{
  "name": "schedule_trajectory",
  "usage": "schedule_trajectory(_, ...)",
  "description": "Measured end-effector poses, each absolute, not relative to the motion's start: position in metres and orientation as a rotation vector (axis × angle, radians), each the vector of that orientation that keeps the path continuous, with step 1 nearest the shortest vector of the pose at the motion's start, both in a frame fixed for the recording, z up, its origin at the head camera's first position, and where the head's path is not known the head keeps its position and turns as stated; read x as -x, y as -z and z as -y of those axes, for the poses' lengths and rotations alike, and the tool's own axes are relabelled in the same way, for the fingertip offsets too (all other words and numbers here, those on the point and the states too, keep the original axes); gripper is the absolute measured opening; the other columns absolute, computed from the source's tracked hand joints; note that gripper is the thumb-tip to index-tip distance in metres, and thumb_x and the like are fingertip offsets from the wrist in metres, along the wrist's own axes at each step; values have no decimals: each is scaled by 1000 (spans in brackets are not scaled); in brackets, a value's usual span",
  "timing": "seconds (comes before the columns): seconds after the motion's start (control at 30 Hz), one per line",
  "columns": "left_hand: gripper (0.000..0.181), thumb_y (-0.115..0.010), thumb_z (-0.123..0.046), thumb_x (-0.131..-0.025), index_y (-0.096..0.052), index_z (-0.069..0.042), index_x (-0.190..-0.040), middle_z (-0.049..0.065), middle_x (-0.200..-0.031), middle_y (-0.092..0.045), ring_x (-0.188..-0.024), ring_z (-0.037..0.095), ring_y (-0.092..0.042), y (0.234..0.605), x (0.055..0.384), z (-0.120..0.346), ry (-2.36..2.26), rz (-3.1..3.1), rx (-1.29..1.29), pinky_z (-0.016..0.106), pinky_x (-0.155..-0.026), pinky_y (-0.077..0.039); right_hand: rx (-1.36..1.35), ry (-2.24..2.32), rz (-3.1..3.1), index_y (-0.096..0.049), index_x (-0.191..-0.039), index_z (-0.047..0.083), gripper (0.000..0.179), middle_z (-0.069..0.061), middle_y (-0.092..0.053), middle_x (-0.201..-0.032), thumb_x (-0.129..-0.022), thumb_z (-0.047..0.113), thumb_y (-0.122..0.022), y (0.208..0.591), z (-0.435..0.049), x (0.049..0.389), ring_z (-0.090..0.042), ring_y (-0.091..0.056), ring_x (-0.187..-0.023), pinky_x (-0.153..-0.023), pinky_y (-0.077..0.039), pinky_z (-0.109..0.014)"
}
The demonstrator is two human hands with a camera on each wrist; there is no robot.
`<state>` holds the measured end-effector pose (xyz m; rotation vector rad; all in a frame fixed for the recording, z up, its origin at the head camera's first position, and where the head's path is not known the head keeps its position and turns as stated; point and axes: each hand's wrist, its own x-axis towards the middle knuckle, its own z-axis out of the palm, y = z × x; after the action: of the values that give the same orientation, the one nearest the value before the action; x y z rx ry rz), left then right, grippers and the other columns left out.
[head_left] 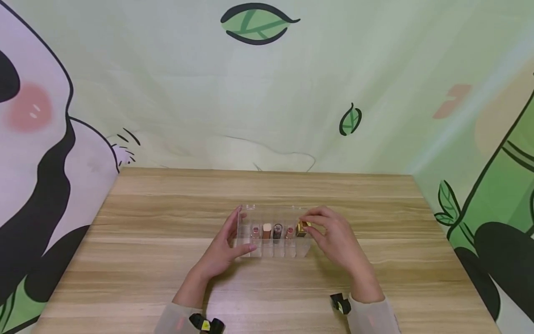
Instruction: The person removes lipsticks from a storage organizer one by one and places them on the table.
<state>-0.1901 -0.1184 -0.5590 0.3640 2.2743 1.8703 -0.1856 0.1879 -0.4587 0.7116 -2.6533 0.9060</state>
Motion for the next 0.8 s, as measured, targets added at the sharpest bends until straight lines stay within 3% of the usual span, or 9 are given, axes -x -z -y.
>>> schedule_trajectory(0.2, 107, -86, -28, -86, -14, -44, -164, 3, -169, -33, -160, 27, -22, 557, 189, 118, -1857, -2273, -357, 52, -131, -20, -711, -932, 2603, -81, -110, 9, 24, -2, -73, -112, -87, 4, -82, 456, -190, 184, -20, -72, -102, -85, -63, -40)
schedule_trajectory(0.47, 107, -86, -31, -85, -14, -53, -161, 2, -170, -31, -160, 27, -22, 555, 189, 119, -1851, -2274, -345, 52, -131, -20, -692, -944, 2540, -81, -110, 9, 23, -2, -73, -113, -88, 6, -81, 451, -191, 182, -21, -72, -104, -87, -62, -42)
schedule_trajectory(0.8, 106, -85, -27, -86, -14, -51, -161, 3, -170, -32, -160, 27, -23, 557, 189, 119, -1852, -2281, -353, 52, -131, -21, -700, -961, 2473, -81, -109, 8, 24, -4, -74, -111, -86, 3, -82, 450, -192, 183, -21, -72, -101, -83, -62, -40)
